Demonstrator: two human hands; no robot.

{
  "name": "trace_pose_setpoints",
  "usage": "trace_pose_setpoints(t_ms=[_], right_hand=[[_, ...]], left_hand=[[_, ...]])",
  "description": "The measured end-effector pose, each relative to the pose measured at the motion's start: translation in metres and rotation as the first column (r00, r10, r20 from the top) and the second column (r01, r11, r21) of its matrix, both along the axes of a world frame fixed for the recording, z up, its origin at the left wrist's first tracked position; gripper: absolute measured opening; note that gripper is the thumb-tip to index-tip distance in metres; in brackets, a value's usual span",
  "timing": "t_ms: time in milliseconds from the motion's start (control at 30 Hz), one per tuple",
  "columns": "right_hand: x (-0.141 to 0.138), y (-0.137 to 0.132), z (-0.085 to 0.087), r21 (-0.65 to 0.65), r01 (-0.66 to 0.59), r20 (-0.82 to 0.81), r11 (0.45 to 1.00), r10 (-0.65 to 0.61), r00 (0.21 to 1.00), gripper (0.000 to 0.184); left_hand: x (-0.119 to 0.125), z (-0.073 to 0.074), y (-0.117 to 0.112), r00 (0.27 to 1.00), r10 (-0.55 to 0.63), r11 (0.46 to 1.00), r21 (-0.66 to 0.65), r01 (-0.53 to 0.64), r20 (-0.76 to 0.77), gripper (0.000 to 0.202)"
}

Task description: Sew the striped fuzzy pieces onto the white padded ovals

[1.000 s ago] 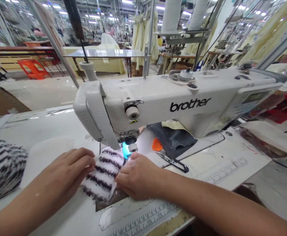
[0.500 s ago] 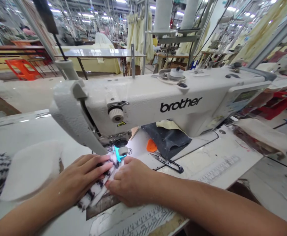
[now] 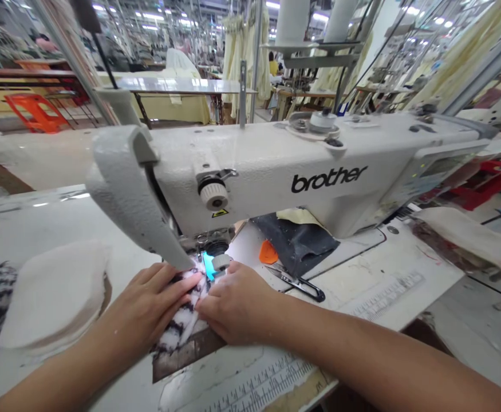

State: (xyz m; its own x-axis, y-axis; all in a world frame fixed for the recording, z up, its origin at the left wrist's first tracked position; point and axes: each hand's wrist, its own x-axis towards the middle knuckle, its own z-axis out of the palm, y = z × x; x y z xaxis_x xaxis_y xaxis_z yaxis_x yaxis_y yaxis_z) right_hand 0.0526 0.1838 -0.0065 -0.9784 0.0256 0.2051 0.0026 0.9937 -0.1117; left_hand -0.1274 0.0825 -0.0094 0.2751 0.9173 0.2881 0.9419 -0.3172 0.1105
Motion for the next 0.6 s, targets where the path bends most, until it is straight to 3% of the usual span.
trace_pose_setpoints(t_ms=[367,500,600], right_hand=[[0.001,0.005,0.002,-0.013,0.027,-0.022,1.0,-0.028,0.999,0.018],[0.002,0.004,0.004,0.017,-0.035,-0.038,0.999,0.036,0.999,0.017],[0.002,0.0,0.005,0.029,-0.116,-0.096,0.993,0.119,0.988,0.018]], left_hand=[[0.01,-0.003,-0.001,0.982,0.141,0.99,-0.034,-0.138,0.125,0.021],[0.008,0.01,-0.001,0.98,0.086,0.988,-0.14,-0.061,0.18,0.021],[0.003,0.019,-0.002,0.975,0.027,0.991,-0.132,0.003,0.221,0.023]])
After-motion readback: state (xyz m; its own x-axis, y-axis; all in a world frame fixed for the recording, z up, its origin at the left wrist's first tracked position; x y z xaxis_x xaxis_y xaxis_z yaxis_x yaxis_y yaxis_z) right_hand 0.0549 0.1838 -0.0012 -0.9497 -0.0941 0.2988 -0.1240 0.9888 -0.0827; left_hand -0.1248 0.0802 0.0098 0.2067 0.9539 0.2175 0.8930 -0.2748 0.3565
